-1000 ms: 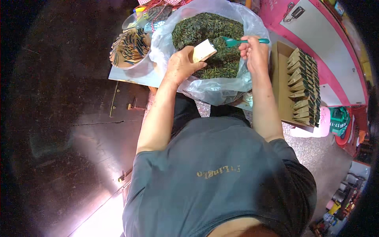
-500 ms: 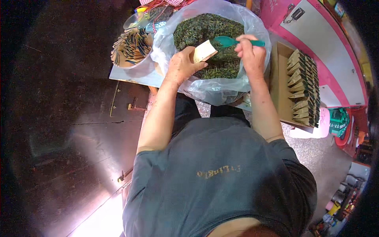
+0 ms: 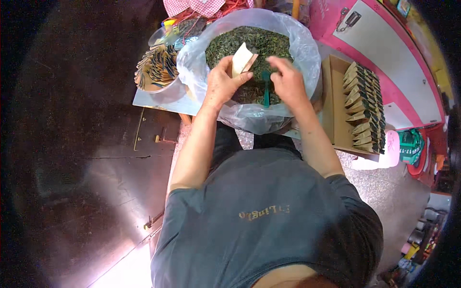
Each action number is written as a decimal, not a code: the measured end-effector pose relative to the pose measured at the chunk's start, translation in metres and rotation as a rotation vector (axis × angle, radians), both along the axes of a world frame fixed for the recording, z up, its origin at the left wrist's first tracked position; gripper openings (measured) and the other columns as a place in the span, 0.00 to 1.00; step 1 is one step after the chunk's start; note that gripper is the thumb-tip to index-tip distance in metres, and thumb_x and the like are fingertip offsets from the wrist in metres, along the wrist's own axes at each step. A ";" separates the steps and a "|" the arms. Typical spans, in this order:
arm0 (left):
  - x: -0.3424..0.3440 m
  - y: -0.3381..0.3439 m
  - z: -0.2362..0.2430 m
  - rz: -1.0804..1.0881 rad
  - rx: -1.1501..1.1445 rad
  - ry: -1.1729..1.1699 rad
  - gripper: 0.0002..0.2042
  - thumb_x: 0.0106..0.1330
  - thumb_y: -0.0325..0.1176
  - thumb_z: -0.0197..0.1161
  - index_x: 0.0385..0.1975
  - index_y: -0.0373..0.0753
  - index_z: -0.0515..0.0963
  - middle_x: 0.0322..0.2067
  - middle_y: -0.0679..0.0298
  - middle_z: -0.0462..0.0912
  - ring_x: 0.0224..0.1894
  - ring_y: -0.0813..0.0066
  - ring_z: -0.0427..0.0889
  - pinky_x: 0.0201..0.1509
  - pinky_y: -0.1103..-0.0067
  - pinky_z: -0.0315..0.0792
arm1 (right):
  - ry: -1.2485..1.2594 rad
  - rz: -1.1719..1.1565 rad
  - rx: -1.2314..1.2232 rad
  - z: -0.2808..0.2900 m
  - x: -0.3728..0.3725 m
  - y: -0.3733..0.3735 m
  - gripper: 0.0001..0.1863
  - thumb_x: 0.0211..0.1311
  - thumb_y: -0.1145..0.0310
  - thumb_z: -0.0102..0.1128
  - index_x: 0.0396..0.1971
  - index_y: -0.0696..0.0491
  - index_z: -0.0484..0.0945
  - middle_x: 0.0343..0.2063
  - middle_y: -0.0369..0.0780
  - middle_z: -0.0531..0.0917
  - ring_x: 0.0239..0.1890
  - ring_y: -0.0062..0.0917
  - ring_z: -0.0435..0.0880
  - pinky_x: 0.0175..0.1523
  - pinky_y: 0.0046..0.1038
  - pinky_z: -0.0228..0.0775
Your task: Filling pre-rolled paper cones with a green herbal substance using a small scoop.
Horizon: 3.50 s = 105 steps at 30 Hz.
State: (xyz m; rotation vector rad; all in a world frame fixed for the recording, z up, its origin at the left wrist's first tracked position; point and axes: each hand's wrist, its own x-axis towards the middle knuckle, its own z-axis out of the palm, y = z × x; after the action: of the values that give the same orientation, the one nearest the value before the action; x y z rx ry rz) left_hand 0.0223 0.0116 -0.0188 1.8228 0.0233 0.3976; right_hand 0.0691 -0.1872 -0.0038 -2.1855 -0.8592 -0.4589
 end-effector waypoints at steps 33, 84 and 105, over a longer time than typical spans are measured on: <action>-0.024 -0.033 0.037 -0.360 -0.164 0.032 0.21 0.54 0.26 0.62 0.50 0.33 0.71 0.39 0.67 0.75 0.41 0.80 0.72 0.48 0.82 0.68 | -0.143 0.193 0.195 0.064 -0.020 0.010 0.04 0.48 0.71 0.57 0.20 0.54 0.74 0.22 0.41 0.75 0.29 0.37 0.77 0.35 0.36 0.70; 0.068 -0.296 0.006 -0.974 0.811 -0.286 0.19 0.54 0.33 0.64 0.48 0.40 0.74 0.45 0.54 0.79 0.49 0.49 0.75 0.52 0.61 0.70 | -0.251 -0.759 -0.340 0.005 -0.065 -0.276 0.06 0.44 0.77 0.59 0.24 0.53 0.73 0.26 0.40 0.74 0.34 0.36 0.75 0.42 0.35 0.65; 0.069 -0.316 0.016 -0.797 0.885 -0.448 0.12 0.57 0.30 0.54 0.43 0.45 0.72 0.36 0.58 0.81 0.44 0.55 0.77 0.48 0.64 0.68 | -0.303 -0.863 -0.489 0.008 -0.055 -0.275 0.04 0.43 0.74 0.59 0.20 0.50 0.73 0.27 0.38 0.74 0.36 0.36 0.74 0.43 0.36 0.64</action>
State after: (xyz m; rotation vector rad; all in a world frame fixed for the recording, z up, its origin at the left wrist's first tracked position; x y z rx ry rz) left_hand 0.0917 -0.3044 -0.0031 2.3373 -1.3249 0.2333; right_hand 0.0141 -0.4619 0.0041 -2.9458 -0.1087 -1.1040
